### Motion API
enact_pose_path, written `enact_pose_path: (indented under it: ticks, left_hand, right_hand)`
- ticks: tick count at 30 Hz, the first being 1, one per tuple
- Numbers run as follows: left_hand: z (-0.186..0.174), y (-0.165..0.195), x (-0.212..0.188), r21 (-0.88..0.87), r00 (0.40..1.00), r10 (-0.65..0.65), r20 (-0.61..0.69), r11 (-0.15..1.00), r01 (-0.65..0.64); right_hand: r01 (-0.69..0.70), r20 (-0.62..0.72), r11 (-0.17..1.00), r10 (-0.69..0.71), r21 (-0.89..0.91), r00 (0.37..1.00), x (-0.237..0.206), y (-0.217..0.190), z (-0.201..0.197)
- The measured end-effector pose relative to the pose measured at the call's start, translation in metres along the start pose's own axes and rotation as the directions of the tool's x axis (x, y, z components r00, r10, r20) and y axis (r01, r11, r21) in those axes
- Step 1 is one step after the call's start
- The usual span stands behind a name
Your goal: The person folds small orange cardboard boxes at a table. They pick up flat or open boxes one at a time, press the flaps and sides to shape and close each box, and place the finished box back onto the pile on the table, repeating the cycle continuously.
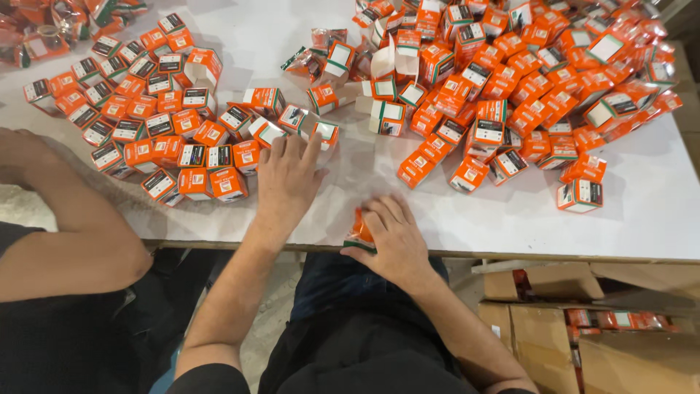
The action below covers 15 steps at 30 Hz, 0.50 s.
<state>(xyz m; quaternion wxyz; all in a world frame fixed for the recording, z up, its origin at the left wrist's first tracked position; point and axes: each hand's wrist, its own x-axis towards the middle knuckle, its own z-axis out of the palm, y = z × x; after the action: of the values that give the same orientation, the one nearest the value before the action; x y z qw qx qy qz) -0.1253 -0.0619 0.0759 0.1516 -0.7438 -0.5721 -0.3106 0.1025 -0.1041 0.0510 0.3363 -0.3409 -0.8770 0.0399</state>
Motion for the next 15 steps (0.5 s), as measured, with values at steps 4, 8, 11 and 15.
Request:
enact_pose_path:
  ticks: [4, 8, 11, 15]
  left_hand:
    - [0.013, -0.003, 0.008, 0.099, 0.998, -0.021, 0.065, 0.995, 0.014]
    - [0.007, 0.003, 0.006, 0.035, 0.997, 0.023, -0.072, 0.999, -0.02]
    - [-0.008, 0.014, 0.003, -0.05, 0.992, 0.121, -0.047, 0.991, -0.123]
    - [-0.026, 0.037, 0.004, -0.263, 0.94, 0.325, 0.104, 0.921, -0.289]
  right_hand:
    - [-0.063, 0.005, 0.988, 0.063, 0.139, 0.998, -0.005, 0.002, 0.007]
    - [-0.109, -0.121, 0.949, 0.15, 0.296, 0.981, -0.02, 0.013, 0.009]
    - [-0.204, -0.065, 0.894, 0.25, 0.399, 0.966, -0.031, 0.027, 0.004]
    - [-0.48, 0.002, 0.646, 0.595, 0.594, 0.803, -0.032, 0.024, 0.006]
